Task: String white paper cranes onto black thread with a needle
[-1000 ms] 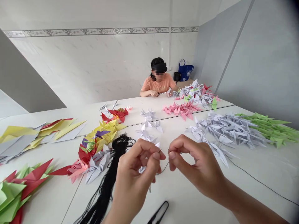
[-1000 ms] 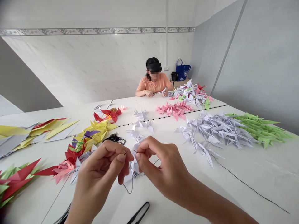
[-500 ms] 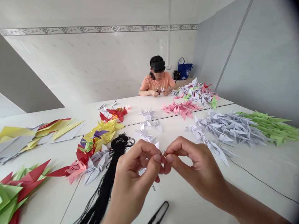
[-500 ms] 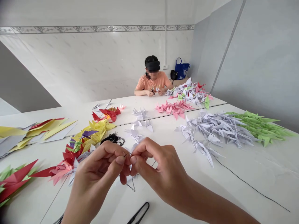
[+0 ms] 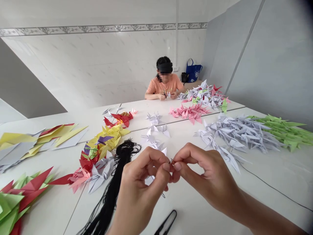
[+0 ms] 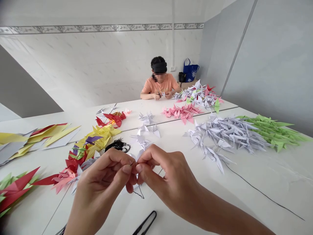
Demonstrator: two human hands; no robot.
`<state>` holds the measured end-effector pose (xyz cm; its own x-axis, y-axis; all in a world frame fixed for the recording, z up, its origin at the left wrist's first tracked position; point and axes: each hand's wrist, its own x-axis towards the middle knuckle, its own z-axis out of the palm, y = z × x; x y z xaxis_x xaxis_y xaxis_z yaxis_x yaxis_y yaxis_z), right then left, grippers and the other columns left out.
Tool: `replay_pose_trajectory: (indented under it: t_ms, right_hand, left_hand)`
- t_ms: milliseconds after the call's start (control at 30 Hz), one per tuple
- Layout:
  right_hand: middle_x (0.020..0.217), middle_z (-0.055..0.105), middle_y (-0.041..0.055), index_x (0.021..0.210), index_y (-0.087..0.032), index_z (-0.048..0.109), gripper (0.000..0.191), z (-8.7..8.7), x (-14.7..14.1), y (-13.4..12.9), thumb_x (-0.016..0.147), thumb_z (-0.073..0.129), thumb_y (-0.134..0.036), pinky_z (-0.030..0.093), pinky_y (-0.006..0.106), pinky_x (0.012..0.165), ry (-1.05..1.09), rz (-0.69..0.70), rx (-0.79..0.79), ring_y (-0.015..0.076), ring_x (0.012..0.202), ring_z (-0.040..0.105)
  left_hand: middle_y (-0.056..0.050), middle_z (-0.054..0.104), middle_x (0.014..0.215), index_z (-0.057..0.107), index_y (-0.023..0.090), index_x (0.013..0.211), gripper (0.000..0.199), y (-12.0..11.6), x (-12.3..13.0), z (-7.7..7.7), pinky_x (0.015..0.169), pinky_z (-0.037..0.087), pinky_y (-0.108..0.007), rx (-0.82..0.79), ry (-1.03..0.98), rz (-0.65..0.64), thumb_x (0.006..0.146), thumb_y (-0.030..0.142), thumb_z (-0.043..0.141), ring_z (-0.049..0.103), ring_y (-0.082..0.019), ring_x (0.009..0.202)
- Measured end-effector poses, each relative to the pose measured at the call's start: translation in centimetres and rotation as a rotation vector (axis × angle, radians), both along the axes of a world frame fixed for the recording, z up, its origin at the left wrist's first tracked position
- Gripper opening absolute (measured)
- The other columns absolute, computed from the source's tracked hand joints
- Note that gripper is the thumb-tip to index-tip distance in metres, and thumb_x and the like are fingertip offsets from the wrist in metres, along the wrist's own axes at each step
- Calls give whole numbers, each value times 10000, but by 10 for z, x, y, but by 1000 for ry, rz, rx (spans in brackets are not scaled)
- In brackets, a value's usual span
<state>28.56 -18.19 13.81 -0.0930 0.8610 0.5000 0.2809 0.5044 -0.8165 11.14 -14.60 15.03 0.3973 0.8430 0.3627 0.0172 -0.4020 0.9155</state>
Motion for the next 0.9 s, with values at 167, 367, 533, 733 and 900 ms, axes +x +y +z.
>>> replay_pose_trajectory:
  t_ms: [167, 367, 533, 733, 900]
  right_hand:
    - [747, 716, -50, 878, -233, 596, 127, 1, -1, 0, 1005, 607, -239, 530, 179, 631, 9, 16, 3, 97, 681, 694]
    - [749, 709, -46, 879, -232, 598, 120, 2, 1, 0, 998, 613, -233, 529, 181, 624, 6, 26, 6, 101, 681, 690]
    - [758, 698, -63, 879, -231, 593, 126, 2, 0, 0, 1001, 604, -199, 515, 158, 641, -10, 26, 14, 75, 686, 673]
    - [769, 694, -74, 876, -232, 581, 136, 2, -1, -1, 1003, 604, -188, 511, 144, 662, -1, 46, 16, 60, 699, 672]
    - [768, 692, -73, 879, -234, 575, 138, 0, -1, -1, 1007, 595, -187, 509, 144, 657, -8, 37, 25, 61, 699, 676]
  left_hand:
    - [15, 644, 682, 620, 201, 812, 196, 1, 0, -2, 478, 534, -190, 12, 8, 5, 981, 300, 601, 619, -103, 555]
    - [22, 645, 681, 621, 205, 822, 193, 0, -1, -3, 484, 542, -190, 12, 16, 6, 987, 301, 593, 631, -103, 566]
    - [33, 644, 666, 613, 210, 817, 196, -1, 0, -1, 505, 553, -189, -15, 14, 19, 990, 302, 590, 641, -100, 563]
    - [23, 647, 668, 610, 202, 823, 192, -2, 1, -1, 507, 555, -200, -31, 5, 32, 984, 306, 596, 644, -107, 561]
    - [33, 635, 664, 607, 206, 812, 194, -2, 0, 0, 520, 546, -195, -42, 8, 18, 986, 289, 590, 640, -101, 571]
